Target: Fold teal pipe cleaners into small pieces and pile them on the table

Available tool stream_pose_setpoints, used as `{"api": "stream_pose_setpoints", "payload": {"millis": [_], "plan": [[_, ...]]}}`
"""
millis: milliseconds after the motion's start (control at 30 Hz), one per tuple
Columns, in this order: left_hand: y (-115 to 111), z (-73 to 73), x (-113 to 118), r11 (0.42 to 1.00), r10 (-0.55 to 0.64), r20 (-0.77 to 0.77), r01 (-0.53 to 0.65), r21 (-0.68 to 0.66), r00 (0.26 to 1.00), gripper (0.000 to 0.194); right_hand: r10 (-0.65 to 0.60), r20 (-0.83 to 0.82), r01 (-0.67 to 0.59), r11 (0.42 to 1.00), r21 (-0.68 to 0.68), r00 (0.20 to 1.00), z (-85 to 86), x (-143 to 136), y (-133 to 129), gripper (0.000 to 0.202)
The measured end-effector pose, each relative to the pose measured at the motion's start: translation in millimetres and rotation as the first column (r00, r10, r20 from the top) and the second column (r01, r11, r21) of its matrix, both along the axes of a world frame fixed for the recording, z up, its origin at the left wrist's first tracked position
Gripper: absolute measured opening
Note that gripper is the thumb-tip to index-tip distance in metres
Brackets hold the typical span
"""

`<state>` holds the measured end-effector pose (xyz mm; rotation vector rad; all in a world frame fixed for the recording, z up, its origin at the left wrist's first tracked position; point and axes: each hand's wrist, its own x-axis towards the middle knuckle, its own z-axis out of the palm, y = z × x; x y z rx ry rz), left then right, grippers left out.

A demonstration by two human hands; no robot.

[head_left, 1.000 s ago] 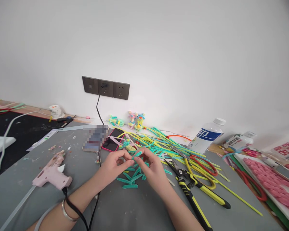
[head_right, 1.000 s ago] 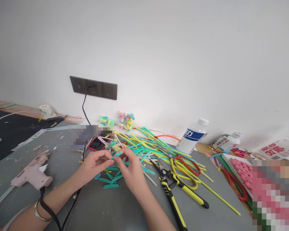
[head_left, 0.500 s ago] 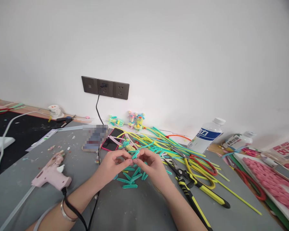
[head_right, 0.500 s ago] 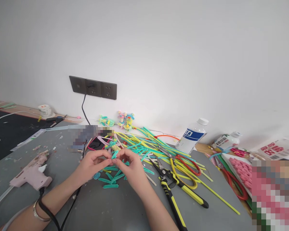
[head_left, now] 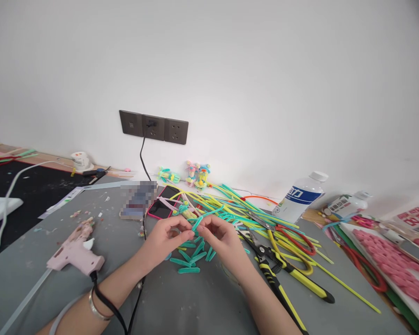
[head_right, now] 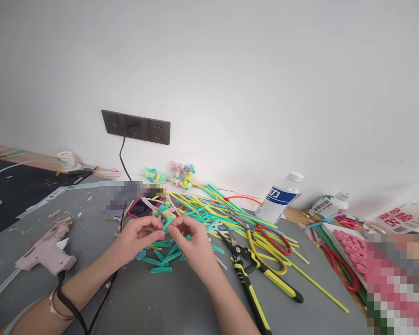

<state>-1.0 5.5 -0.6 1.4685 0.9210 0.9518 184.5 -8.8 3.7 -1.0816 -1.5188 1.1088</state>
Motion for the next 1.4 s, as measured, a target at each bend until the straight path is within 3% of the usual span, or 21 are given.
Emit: {"api": "stream_pose_setpoints", "payload": {"millis": [367, 667, 1033, 1267, 1400], "plan": [[1, -1.8, 0, 0.999, -0.046, -0.011, 0.046, 0.003, 0.999, 0.019, 0.100, -0.160, -0.129, 0.975, -0.180, 0.982, 6.4, -2, -3, 0.038], [-1, -0.9, 0, 0.999, -0.049, -0.032, 0.050, 0.013, 0.998, 0.019, 0.123, -0.172, -0.153, 0.973, -0.172, 0.977, 5.1, -2, -4, 0.039], [-1, 3.9, 1, 0.993, -0.070, 0.012, 0.070, -0.093, 0.998, 0.021, 0.068, -0.005, -0.068, 0.997, 0.020, 0.998, 5.6, 3, -3, 0.027], [0, -0.5, 0, 0.990, -0.111, -0.001, 0.110, -0.089, 0.994, 0.024, 0.042, -0.085, -0.043, 0.999, -0.007, 0.995, 6.3, 8, 2, 0.022], [-1, 1.9, 0, 0.982, -0.163, -0.035, 0.159, -0.098, 0.986, 0.025, 0.063, -0.046, -0.065, 0.997, -0.034, 0.997, 7.4, 11, 3, 0.024]]}}
